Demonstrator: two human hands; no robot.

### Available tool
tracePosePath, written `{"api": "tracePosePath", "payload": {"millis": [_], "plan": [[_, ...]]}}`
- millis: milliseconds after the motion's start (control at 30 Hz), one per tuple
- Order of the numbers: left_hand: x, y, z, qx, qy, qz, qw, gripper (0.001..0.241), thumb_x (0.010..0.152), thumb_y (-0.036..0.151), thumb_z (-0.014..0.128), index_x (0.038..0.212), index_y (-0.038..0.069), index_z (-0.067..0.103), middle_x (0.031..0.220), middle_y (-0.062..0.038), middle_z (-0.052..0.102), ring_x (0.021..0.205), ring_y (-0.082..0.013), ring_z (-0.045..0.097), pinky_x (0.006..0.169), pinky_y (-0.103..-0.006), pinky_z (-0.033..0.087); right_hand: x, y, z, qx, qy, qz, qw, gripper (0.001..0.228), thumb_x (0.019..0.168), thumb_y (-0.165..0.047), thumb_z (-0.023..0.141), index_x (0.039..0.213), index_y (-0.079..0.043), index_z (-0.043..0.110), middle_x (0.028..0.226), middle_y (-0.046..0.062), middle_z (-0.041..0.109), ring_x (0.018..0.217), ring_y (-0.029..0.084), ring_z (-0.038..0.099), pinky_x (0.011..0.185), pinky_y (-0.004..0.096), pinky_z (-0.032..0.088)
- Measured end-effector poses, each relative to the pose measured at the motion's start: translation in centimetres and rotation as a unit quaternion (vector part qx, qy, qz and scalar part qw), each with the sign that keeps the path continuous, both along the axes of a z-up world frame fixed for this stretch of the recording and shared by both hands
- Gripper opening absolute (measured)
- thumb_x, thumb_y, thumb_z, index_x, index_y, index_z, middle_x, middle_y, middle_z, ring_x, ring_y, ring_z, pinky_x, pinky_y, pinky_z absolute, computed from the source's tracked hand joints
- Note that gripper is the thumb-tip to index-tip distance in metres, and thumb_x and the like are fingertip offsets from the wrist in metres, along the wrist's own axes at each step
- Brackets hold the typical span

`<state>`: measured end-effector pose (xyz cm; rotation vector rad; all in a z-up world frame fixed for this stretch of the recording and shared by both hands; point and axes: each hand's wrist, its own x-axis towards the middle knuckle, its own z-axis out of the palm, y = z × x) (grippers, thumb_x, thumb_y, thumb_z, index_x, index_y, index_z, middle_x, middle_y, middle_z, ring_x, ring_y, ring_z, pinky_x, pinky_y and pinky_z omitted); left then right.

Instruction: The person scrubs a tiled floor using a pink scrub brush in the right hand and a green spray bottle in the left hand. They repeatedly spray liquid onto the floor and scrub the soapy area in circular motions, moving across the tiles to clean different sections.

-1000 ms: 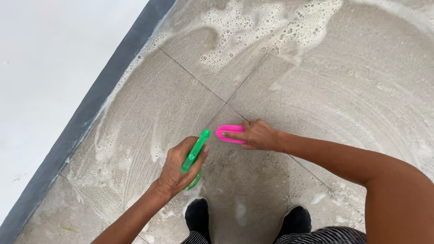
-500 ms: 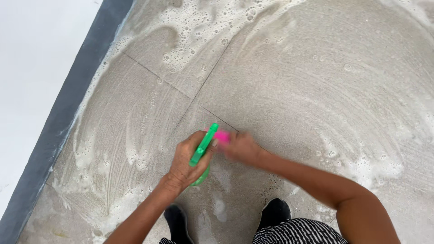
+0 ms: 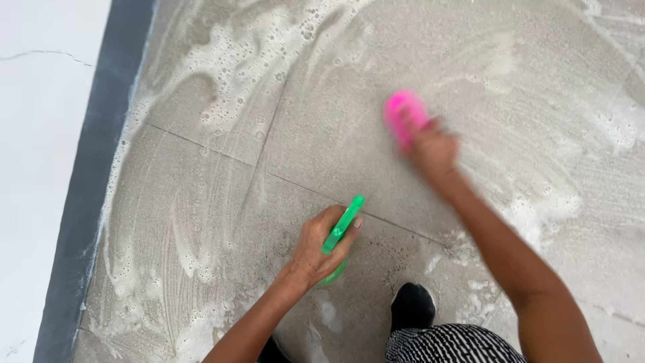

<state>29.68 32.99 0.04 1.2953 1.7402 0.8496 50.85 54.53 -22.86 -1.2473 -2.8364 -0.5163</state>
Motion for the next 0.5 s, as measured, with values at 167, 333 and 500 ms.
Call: {"api": "tracePosePath", "payload": {"millis": [167, 333, 500], "plan": [[2.3, 2.2, -1.2, -0.013, -0.033, -0.024, 0.999, 0.025, 0.099, 0.027, 0.065, 0.094, 0.003, 0.067, 0.073, -0.009, 0.064, 0.059, -0.0161, 0.061, 0.054, -0.0367, 0.050, -0.7, -13.6, -2.2, -0.277, 0.171, 0.181, 0.928, 0.057, 0.091, -0.031, 0.069, 0.143, -0.034, 0.047, 0.100, 0.010, 0.070, 0.087, 0.025, 0.071, 0.062, 0.038, 0.058], [4.7, 3.2, -1.7, -0.100, -0.015, -0.067, 0.993, 0.030, 0.098, 0.029, 0.066, 0.082, 0.004, 0.065, 0.066, -0.010, 0.063, 0.052, -0.0200, 0.057, 0.050, -0.0387, 0.046, 8.6, 9.0, -0.7, -0.163, 0.073, -0.156, 0.972, 0.088, 0.094, -0.063, 0.073, 0.163, -0.024, 0.035, 0.083, 0.017, 0.064, 0.045, 0.017, 0.053, 0.033, 0.028, 0.035], [5.7, 3.2, -1.0, -0.040, -0.028, -0.074, 0.996, 0.025, 0.097, 0.026, 0.066, 0.087, 0.003, 0.065, 0.069, -0.012, 0.065, 0.055, -0.0231, 0.064, 0.052, -0.0403, 0.050, 3.8, 4.1, 2.3, -0.025, -0.001, -0.031, 0.999, 0.075, 0.096, -0.037, 0.068, 0.162, -0.018, 0.040, 0.076, 0.010, 0.062, 0.046, 0.014, 0.049, 0.038, 0.034, 0.038]]}}
